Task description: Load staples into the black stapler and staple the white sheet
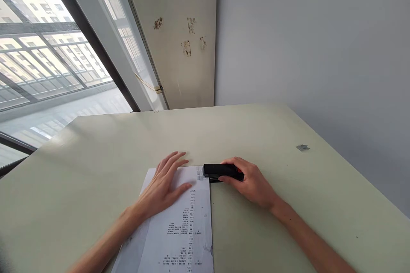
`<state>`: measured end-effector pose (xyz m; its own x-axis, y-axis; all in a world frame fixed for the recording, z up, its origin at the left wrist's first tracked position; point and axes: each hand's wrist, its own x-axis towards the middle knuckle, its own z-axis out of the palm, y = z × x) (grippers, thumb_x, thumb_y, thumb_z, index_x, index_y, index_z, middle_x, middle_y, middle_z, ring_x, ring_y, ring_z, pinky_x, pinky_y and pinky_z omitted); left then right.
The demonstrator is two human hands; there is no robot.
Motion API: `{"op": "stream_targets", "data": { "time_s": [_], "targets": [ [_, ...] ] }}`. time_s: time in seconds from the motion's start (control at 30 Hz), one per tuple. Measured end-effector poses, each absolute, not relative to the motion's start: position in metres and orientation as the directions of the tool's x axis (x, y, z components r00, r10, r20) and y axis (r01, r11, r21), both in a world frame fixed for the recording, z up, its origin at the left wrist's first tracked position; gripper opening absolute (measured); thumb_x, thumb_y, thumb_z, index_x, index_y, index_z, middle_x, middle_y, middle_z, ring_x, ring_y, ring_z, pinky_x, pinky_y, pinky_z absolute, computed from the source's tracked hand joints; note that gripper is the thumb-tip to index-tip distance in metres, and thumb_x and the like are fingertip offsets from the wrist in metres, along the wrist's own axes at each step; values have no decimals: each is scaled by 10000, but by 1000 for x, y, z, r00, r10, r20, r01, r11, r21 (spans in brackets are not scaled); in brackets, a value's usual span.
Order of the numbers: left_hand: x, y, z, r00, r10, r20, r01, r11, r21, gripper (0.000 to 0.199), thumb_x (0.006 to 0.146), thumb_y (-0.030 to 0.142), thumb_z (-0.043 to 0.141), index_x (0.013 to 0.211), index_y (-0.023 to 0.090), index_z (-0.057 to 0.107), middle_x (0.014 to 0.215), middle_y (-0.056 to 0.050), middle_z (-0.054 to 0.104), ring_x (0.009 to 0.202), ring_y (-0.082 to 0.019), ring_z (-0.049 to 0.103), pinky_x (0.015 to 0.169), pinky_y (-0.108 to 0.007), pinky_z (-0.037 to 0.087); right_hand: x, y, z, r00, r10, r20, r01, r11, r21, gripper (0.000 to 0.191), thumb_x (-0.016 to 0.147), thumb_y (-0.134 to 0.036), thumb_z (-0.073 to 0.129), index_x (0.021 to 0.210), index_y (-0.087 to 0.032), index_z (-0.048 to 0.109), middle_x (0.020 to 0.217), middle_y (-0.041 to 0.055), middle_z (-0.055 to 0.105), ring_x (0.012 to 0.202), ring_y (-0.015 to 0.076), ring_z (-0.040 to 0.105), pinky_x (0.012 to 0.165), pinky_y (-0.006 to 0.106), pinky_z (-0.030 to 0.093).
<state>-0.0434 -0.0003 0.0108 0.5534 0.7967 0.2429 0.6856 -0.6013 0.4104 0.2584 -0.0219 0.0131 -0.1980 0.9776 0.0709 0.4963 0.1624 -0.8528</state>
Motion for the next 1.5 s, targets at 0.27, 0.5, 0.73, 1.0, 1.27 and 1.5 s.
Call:
{"op": "stream_targets", "data": {
  "time_s": [0.27,0.5,0.73,1.0,1.27,1.5],
  "targets": [
    [-33,-5,1,626,749,216,675,-659,331,637,1034,548,554,1597,317,363,1709,-73,343,1608,-326,222,1302,-614,236,256,-7,35,-182,982,-48,530,56,-846,423,973,-637,597,1258,-338,690,1348,58,707,1220,326,652,911,439,574],
    [-26,-6,-1,619,759,202,681,-647,344,628,1042,550,537,1597,308,370,1694,-71,375,1607,-331,221,1300,-615,252,218,14,49,-143,989,-48,599,48,-799,470,1057,-655,397,1285,-351,673,1451,36,660,1389,331,548,1155,535,424],
    [-17,-10,-2,606,771,193,680,-629,377,610,1045,580,500,1572,290,399,1696,-90,366,1608,-343,213,1289,-629,272,199,25,41,-169,981,-98,629,30,-777,450,1040,-671,420,1170,-366,725,1372,28,713,1342,341,596,1111,515,462],
    [-17,-10,-4,602,774,195,674,-624,396,601,1049,581,488,1560,273,417,1692,-92,375,1609,-349,209,1291,-620,268,197,24,39,-178,971,-157,734,25,-678,521,1065,-658,312,1185,-346,711,1397,30,693,1331,338,605,1053,493,494],
    [-16,-10,-7,597,774,208,669,-624,403,586,1048,585,485,1537,265,442,1681,-90,398,1605,-355,224,1287,-613,271,191,22,43,-181,968,-172,782,35,-623,484,1071,-602,332,1168,-338,726,1345,43,711,1331,340,605,1031,480,510],
    [-16,-11,-8,596,773,215,666,-626,405,594,1049,562,503,1563,278,412,1685,-88,391,1609,-345,216,1287,-606,275,189,22,42,-180,970,-161,817,57,-573,496,1075,-584,324,1230,-326,718,1388,54,693,1398,339,552,1092,479,491]
  ]
}}
